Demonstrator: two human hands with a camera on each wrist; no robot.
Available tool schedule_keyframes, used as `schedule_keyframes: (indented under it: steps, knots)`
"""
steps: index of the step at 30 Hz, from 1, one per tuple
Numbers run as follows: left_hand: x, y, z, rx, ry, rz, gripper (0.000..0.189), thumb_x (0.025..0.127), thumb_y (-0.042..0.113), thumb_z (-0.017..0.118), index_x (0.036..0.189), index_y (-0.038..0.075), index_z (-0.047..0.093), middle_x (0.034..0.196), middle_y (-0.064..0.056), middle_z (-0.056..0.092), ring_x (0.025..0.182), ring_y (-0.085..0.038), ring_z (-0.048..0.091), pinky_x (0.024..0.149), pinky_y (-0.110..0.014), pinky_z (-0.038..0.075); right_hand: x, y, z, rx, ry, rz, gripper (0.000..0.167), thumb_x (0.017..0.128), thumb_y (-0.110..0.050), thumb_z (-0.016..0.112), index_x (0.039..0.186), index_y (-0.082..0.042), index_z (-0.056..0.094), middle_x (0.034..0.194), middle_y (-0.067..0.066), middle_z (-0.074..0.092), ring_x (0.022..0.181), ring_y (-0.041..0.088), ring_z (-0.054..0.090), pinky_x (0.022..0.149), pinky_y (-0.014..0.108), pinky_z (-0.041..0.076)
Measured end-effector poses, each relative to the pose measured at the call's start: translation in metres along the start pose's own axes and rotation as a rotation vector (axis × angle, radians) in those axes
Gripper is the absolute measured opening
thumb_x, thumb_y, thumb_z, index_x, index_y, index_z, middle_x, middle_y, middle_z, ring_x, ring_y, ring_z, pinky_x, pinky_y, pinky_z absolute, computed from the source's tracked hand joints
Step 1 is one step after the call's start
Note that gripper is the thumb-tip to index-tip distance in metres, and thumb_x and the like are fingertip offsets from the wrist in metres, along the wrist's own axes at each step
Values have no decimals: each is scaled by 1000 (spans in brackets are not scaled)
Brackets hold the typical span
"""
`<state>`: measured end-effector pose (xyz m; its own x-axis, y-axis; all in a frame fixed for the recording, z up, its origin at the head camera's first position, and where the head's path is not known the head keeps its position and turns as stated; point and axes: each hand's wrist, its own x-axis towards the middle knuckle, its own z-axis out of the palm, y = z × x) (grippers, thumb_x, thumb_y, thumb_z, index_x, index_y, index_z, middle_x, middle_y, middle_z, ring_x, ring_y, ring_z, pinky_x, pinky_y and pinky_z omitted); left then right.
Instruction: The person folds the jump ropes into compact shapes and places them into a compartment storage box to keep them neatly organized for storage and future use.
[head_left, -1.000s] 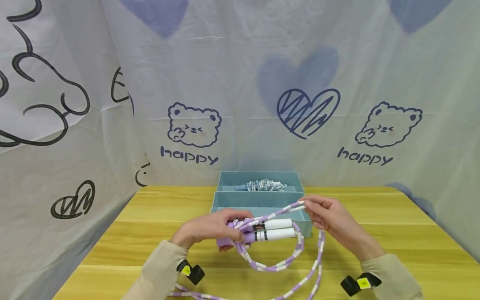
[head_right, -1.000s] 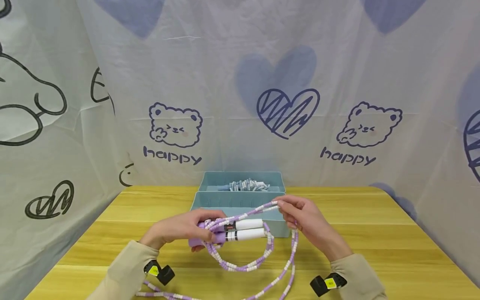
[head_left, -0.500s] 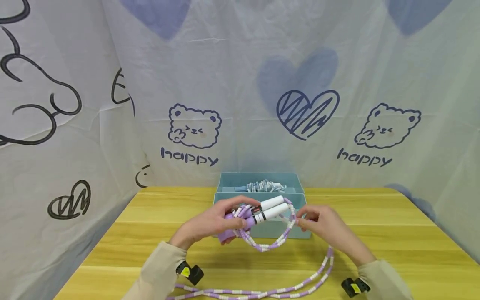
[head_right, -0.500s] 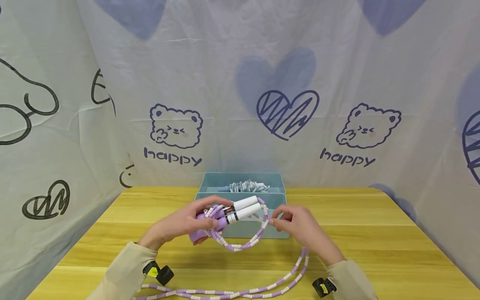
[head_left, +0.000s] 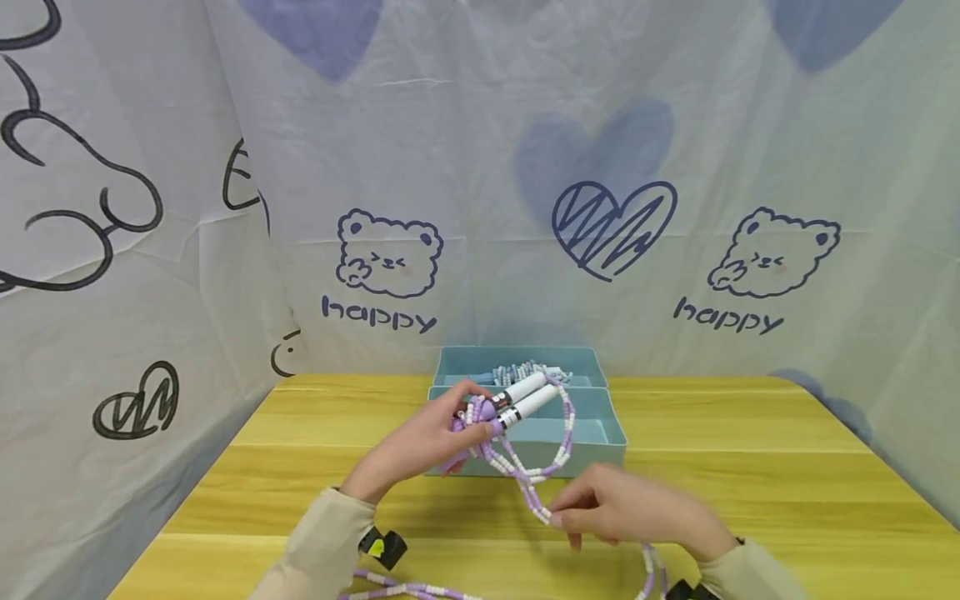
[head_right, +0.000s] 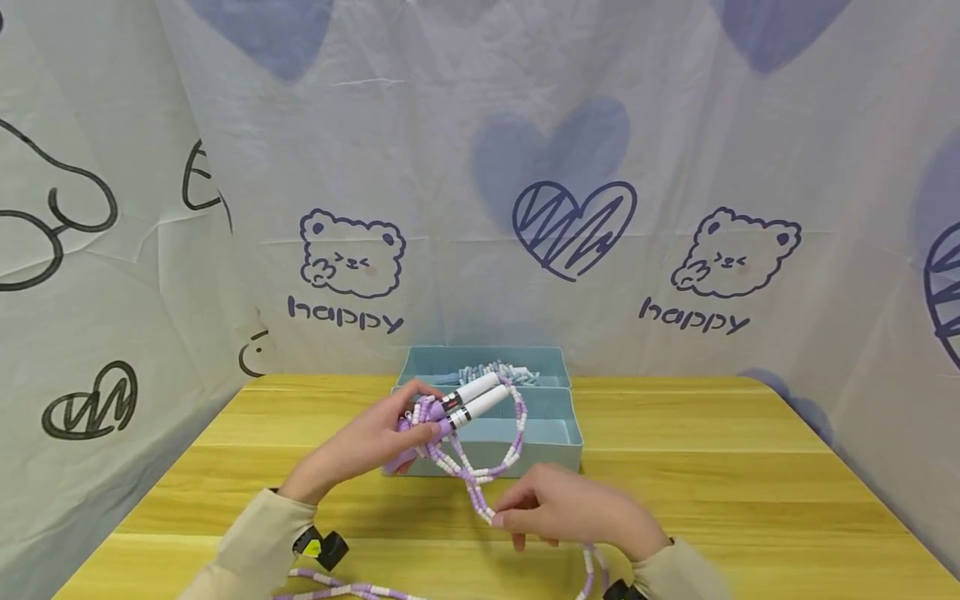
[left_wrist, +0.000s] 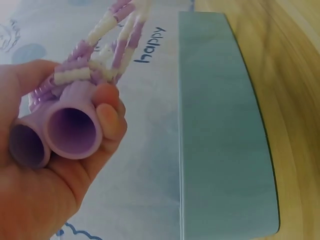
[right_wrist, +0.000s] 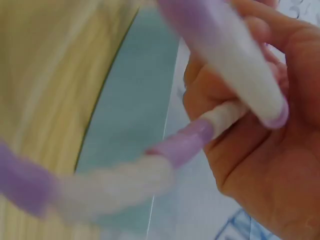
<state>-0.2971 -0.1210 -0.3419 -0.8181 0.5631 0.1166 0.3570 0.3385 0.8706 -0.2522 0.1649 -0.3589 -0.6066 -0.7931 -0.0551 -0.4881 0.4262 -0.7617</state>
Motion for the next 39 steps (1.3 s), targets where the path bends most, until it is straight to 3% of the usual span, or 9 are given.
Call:
schedule_keyframes:
  steps: [3,7,13,15,17,24,29,34,39]
  knots:
    - [1,0,6,71,17,9,34,98,35,61,128,28,45,86,-8,63,52,-16,51,46,-30,48,5,-12,13,39,-62,-99,22,103,-29,54,93,-17,70,68,-7,61,53,-1,40,49,16,35]
    - [1,5,14,105,40,40,34,99,36,59,129,27,44,86,-5,64,53,-15,53,50,-34,52,10,-25,26,17,-54,-194,22,104,-28,52,90,-17,66,64,-8,54,57,-5,42,53,15,38]
    - [1,13,22,159,107,44,32,101,32,57,129,22,45,80,-8,62,53,-14,52,48,-33,51,15,-38,42,-141,-25,-70,26,104,-38,47,91,-22,63,64,-16,42,59,-3,49,56,18,46]
    - [2,12,22,190,117,54,31,101,31,57,128,21,46,80,-5,62,55,-14,54,48,-32,51,14,-41,44,-138,-8,-18,26,104,-39,47,94,-24,65,68,-16,46,64,-2,53,60,19,48]
    - [2,11,21,222,110,71,29,100,29,59,126,22,47,81,-2,63,58,-14,56,50,-32,51,13,-43,42,-86,35,-40,23,104,-35,48,95,-23,66,70,-15,47,66,-1,52,61,19,47]
    - [4,8,20,371,-21,117,35,95,36,64,128,36,53,97,7,64,74,-11,60,61,-29,52,5,-43,17,289,343,-149,23,105,-18,49,104,-4,67,68,-5,47,54,4,41,45,20,36]
    - [3,10,25,277,-192,125,50,95,31,64,142,41,47,110,7,62,81,-11,62,66,-30,55,4,-35,6,588,395,-109,35,107,-25,42,110,7,58,71,1,41,51,9,32,42,23,28]
    - [1,9,33,114,-306,121,62,90,23,69,146,32,45,105,5,64,72,-12,63,61,-38,58,10,-28,8,537,400,-146,35,108,-24,39,110,6,57,77,10,51,55,14,42,44,27,40]
    - [1,8,38,65,-288,104,61,85,27,78,140,30,52,96,3,66,65,-13,62,54,-37,56,14,-27,12,453,429,-172,33,109,-21,38,110,3,60,78,18,53,54,22,47,47,29,46]
